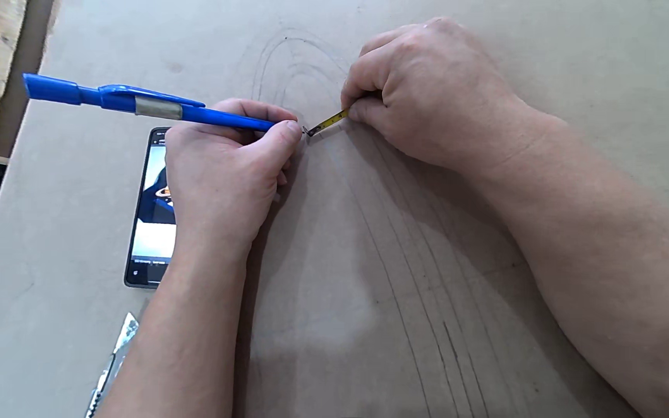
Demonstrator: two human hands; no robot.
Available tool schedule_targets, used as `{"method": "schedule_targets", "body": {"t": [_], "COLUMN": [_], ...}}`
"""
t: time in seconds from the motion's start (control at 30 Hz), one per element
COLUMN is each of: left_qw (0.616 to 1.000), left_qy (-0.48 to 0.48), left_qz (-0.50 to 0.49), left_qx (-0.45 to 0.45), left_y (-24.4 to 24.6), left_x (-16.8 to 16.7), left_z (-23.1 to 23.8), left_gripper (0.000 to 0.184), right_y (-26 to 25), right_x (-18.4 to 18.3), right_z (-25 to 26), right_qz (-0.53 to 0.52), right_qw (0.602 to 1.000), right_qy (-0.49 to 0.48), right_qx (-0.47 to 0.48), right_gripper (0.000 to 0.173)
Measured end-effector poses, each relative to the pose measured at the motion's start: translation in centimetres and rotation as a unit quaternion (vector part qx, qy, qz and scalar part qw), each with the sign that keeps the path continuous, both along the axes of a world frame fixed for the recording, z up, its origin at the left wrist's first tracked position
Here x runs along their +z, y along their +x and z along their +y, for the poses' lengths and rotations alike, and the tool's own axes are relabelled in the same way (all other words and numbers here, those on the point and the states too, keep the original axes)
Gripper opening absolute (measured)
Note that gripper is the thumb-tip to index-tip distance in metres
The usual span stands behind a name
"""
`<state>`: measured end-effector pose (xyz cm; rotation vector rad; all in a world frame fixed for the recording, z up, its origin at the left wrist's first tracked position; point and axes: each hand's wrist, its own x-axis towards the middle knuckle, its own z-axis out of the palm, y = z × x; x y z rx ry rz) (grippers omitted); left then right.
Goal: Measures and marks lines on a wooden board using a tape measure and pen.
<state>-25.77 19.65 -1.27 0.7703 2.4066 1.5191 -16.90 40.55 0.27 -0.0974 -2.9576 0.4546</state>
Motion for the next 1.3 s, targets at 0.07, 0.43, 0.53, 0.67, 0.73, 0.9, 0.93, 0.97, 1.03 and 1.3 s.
{"method": "schedule_targets", "body": {"t": [0.07,0.43,0.53,0.67,0.73,0.9,0.93,0.97,1.03,1.3], "left_qw": [1.0,1.0,1.0,1.0,0.999,0.999,0.998,0.998,0.995,0.995], "left_qy": [-0.006,-0.019,-0.025,-0.026,-0.034,-0.052,-0.058,-0.066,-0.093,-0.096], "left_qz": [0.004,0.012,0.015,0.009,0.009,0.009,0.01,0.012,0.019,0.023], "left_qx": [-0.002,-0.008,-0.008,-0.008,-0.007,0.0,0.0,0.001,0.007,-0.005], "left_y": [0.0,0.0,0.0,0.0,0.0,-0.1,0.0,0.0,0.1,-0.3], "left_x": [0.0,0.0,0.0,0.1,0.1,0.3,0.4,0.5,0.7,0.7], "left_z": [0.0,0.0,0.0,0.1,0.1,0.2,0.3,0.3,0.4,0.5], "left_gripper": [0.009,0.011,0.011,0.011,0.011,0.01,0.01,0.011,0.012,0.011], "right_y": [0.0,-0.1,-0.1,-0.1,-0.1,-0.1,-0.1,-0.1,-0.1,0.0], "right_x": [0.0,0.1,0.1,0.2,0.1,0.1,0.1,0.1,0.0,0.0], "right_z": [0.0,-0.1,-0.1,-0.2,-0.1,-0.1,-0.1,-0.1,-0.1,-0.1], "right_qz": [-0.004,-0.001,-0.002,-0.002,0.0,0.001,-0.001,-0.001,0.006,0.011], "right_qw": [1.0,1.0,1.0,1.0,1.0,1.0,1.0,1.0,1.0,1.0], "right_qy": [0.001,0.017,0.014,0.01,0.013,0.012,0.013,0.013,0.013,0.013], "right_qx": [-0.003,0.003,0.004,0.002,0.004,0.006,0.006,0.004,0.005,0.007], "right_gripper": [0.019,0.02,0.02,0.021,0.021,0.021,0.021,0.021,0.021,0.021]}}
